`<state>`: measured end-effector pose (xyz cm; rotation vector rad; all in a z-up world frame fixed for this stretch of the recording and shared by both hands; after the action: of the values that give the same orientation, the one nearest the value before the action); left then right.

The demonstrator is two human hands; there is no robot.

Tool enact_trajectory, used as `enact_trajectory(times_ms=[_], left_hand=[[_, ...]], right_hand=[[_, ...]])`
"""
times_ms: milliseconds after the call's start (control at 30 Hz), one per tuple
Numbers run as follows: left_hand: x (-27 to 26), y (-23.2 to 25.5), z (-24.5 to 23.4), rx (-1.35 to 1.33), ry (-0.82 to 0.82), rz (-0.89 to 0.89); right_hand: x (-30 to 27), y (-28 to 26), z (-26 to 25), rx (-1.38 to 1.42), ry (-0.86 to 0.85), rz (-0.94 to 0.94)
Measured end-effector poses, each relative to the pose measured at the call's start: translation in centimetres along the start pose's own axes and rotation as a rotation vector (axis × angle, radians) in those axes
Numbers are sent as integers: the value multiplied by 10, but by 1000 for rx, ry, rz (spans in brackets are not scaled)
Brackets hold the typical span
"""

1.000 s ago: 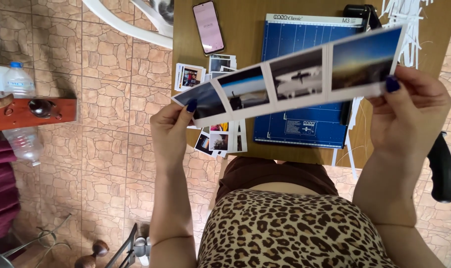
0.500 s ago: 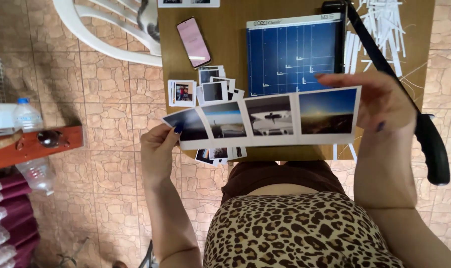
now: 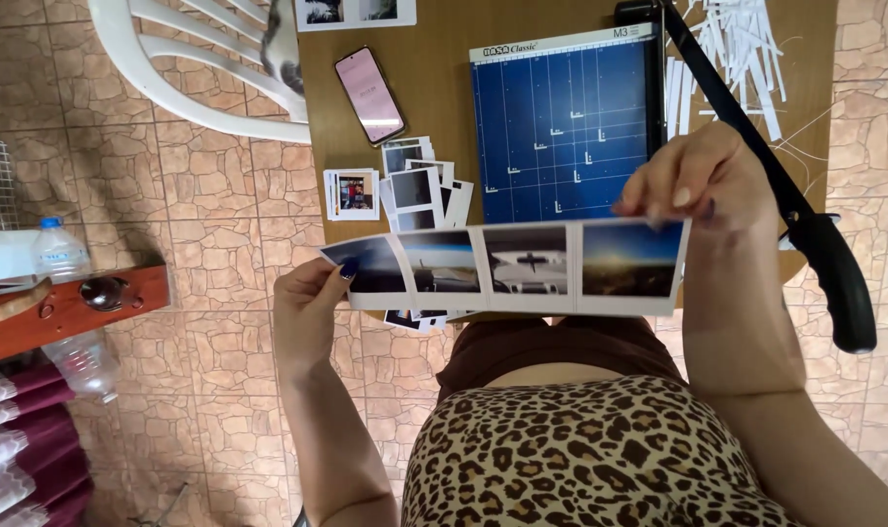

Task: Using a manual paper trimmer to cut printed sheets into individual photographs.

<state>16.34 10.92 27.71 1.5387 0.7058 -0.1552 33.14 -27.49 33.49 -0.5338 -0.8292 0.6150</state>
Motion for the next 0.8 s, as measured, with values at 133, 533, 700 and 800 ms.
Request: enact_trajectory(times_ms=[133, 533, 700, 800], left_hand=[[1, -6, -1, -37, -6, -14], [3, -6, 1, -48, -48, 8], [4, -8, 0, -27, -38, 7], [3, -3, 3, -26, -36, -8]], right_hand=[[-30, 8, -32, -213, 201, 12], [-26, 4, -28, -280, 290, 17], [-33, 4, -32, -336, 363, 34], [-36, 3, -35, -360, 354, 27]])
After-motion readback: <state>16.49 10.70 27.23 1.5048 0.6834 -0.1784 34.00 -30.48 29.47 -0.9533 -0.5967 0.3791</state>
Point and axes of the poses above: each hand's wrist, its own x-axis towards the middle knuckle, its own z-axis out of the palm, y = z × x, the point moved 7 cm from there along x, towards the middle knuckle, and after that the axes turned 9 degrees about -z, right-handed, at the moved point
